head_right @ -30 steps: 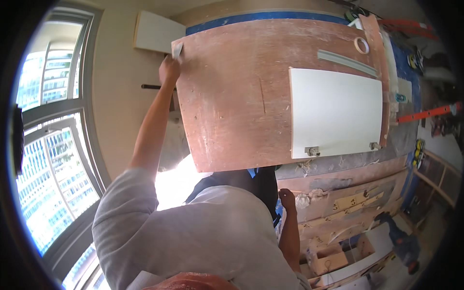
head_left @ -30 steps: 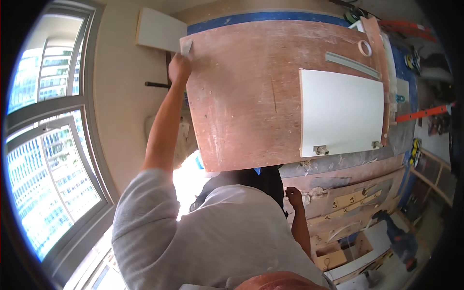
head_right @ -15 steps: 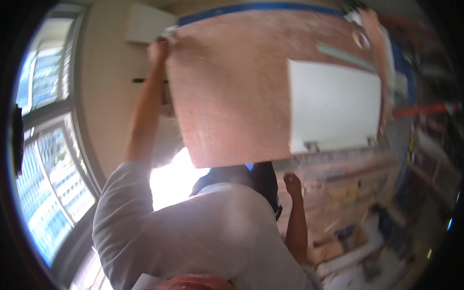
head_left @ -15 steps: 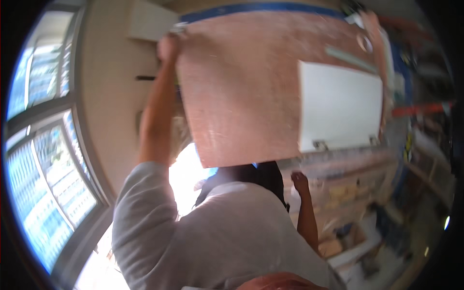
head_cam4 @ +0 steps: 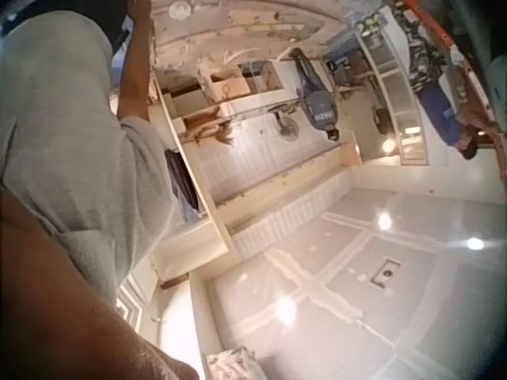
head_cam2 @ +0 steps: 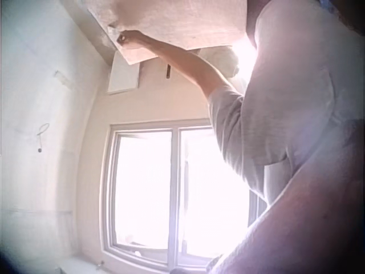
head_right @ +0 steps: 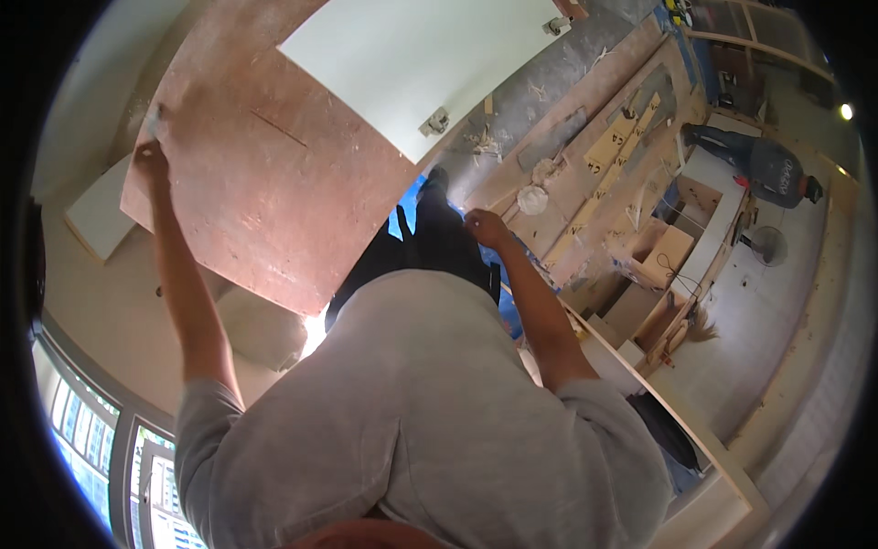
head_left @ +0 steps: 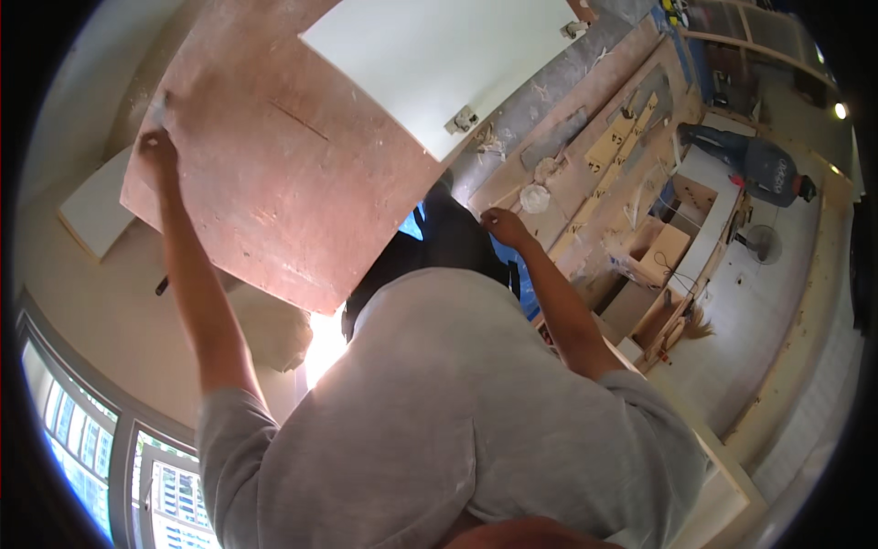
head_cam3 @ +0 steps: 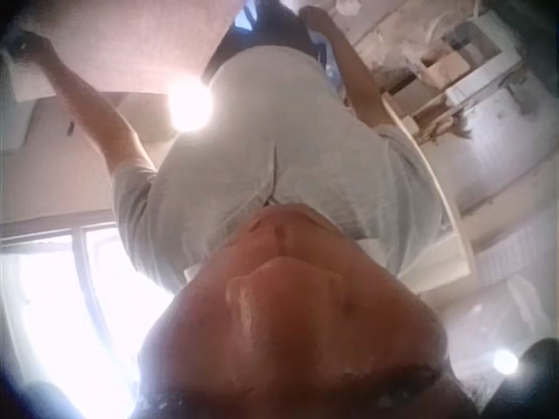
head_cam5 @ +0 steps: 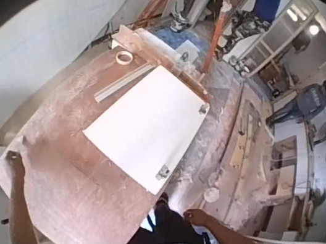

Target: The person applies glue from a bottle onto small wooden pieces on a workbench, then uses a scraper to apply glue to the surface of a cabinet door before positioning a metal strip onto it.

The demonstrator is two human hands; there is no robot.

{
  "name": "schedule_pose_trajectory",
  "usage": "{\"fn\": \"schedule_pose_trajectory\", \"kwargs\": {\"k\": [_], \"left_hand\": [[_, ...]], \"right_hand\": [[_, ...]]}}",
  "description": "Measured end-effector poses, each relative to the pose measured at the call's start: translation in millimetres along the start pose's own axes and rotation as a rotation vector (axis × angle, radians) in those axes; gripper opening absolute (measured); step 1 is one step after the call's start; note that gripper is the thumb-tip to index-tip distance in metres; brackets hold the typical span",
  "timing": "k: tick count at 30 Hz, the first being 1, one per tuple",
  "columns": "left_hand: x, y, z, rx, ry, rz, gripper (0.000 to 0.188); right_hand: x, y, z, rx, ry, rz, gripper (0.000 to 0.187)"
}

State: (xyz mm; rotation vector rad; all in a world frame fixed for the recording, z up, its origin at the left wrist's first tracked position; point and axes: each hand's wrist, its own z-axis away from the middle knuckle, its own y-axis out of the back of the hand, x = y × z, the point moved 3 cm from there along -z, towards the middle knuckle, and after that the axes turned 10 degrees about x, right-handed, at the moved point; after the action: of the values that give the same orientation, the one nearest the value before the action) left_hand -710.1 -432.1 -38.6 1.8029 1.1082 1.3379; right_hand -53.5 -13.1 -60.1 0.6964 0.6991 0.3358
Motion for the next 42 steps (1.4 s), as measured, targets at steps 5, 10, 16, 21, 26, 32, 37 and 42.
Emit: {"fn": "schedule_pose_trajectory", "kwargs": {"k": [5,10,16,21,26,32,37,42], "left_hand": [[24,-17,98,0.027,0.007,0.257,0.029],[37,-43,-47,0.113,-0.084,-0.023,0.029],[70,-87,18,0.04,-0.073,0.119,0.028],[-81,-115,-33,0.135,-0.039,0.448,0.028],[61,-83,-102,0.105,0.13,0.066,0.03],[205,-32,50,-0.141,0.109,0.741,0.021],[298,31,217,-0.3,-0.058,0.845,0.027],[381,89,317,-0.378,-0.204,0.714,0.026]], "right_hand": [[-1,-8,23,0.018,-0.195,-0.071,0.026],[6,-8,20,-0.041,-0.129,-0.093,0.027],[20,2,48,0.157,-0.238,-0.171,0.025],[44,-5,14,0.04,-0.014,-0.087,0.024],[67,13,58,0.131,-0.152,-0.06,0.027],[100,33,53,0.194,-0.031,-0.078,0.028],[148,35,37,0.203,-0.012,-0.11,0.027],[238,21,14,0.225,0.245,0.007,0.024]]}}
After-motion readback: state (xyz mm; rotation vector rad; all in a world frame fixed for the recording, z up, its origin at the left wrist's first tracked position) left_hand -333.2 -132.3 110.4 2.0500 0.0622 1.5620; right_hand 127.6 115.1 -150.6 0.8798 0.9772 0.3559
